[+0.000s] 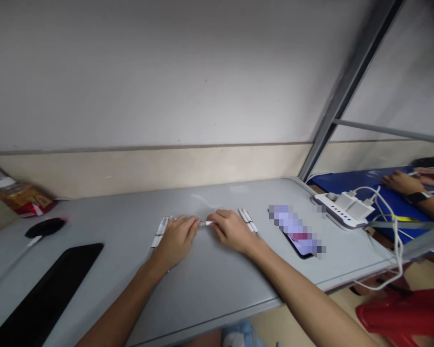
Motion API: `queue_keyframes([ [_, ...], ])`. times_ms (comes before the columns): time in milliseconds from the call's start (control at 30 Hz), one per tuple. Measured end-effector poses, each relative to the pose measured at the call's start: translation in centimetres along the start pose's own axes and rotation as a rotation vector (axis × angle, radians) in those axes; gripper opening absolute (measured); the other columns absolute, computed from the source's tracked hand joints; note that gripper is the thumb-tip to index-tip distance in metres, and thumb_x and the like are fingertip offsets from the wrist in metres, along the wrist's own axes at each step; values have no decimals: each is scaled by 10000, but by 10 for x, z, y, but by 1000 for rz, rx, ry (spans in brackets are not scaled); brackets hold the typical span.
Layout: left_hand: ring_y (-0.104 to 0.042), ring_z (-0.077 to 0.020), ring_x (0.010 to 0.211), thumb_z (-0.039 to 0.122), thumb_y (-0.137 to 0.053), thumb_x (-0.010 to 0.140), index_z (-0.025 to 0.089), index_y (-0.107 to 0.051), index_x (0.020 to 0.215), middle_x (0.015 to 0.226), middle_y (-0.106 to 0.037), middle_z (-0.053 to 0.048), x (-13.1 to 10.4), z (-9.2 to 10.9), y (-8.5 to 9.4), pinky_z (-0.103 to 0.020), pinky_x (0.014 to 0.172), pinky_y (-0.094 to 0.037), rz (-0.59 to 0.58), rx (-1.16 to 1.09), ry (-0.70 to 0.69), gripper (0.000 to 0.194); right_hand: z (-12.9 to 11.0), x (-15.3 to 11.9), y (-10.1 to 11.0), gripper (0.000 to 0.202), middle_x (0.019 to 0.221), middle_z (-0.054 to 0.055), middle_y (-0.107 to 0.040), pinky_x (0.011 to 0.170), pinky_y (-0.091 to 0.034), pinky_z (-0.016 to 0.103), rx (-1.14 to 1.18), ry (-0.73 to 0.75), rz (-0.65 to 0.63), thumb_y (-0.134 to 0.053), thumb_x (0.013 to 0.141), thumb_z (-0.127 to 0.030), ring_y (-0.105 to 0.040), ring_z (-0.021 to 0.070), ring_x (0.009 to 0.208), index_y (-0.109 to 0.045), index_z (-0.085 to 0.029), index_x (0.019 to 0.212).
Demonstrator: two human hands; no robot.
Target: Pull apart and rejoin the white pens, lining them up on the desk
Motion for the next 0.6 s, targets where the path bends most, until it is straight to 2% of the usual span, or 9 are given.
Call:
queue_keyframes([
  [67, -564, -185, 736, 285, -334, 959, 204, -590, 801, 759, -613, -25, -1, 1, -7, -326, 714, -429, -47, 23, -39, 311, -2, -1, -3, 238, 936, 81, -675, 742, -390, 275, -9, -5, -37, -430, 961, -205, -604, 171, 824, -623, -173, 1096],
  [167, -517, -185, 710, 184, -305, 939, 204, -520, 709, 697, -554, -29, -3, 9, -3, -316, 665, -406, 5, 61, -110, 316, -6, -3, -6, 275, 956, 86, -693, 713, -389, 270, 61, -5, -91, -396, 983, -261, -615, 172, 799, -629, -177, 1103],
  [333, -466, -203, 738, 147, -316, 929, 208, -497, 684, 685, -545, -42, -6, 28, 6, -338, 666, -380, 50, 148, -240, 310, -8, -2, -4, 298, 847, 47, -692, 691, -393, 250, 365, -4, -151, -393, 985, -268, -577, 141, 722, -677, -177, 983],
  [467, -467, -206, 743, 166, -317, 940, 203, -519, 711, 707, -561, -46, -5, 27, 4, -343, 669, -374, 32, 160, -264, 307, 10, -1, -12, 257, 717, -4, -625, 597, -378, 219, 679, -115, -190, -488, 936, -313, -503, 105, 627, -694, -159, 935],
  [533, -478, -206, 761, 188, -318, 952, 202, -544, 770, 745, -587, -43, -3, 20, 5, -348, 694, -378, 39, 152, -229, 291, 25, -1, -17, 245, 712, -9, -615, 566, -368, 214, 768, -218, -177, -533, 902, -335, -496, 97, 605, -697, -163, 960],
  [600, -490, -206, 797, 228, -338, 962, 205, -569, 869, 814, -615, -40, -1, 13, 9, -357, 742, -384, 65, 135, -178, 249, 45, -3, -16, 222, 685, -14, -600, 538, -345, 213, 808, -353, -104, -606, 843, -352, -479, 92, 577, -705, -163, 903],
])
Point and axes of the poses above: each hand's wrist, its own x-axis towards the middle knuckle, its own y-axis out of the back of the hand, z = x × y, the point moved 9 cm from there along x, towards the middle knuckle
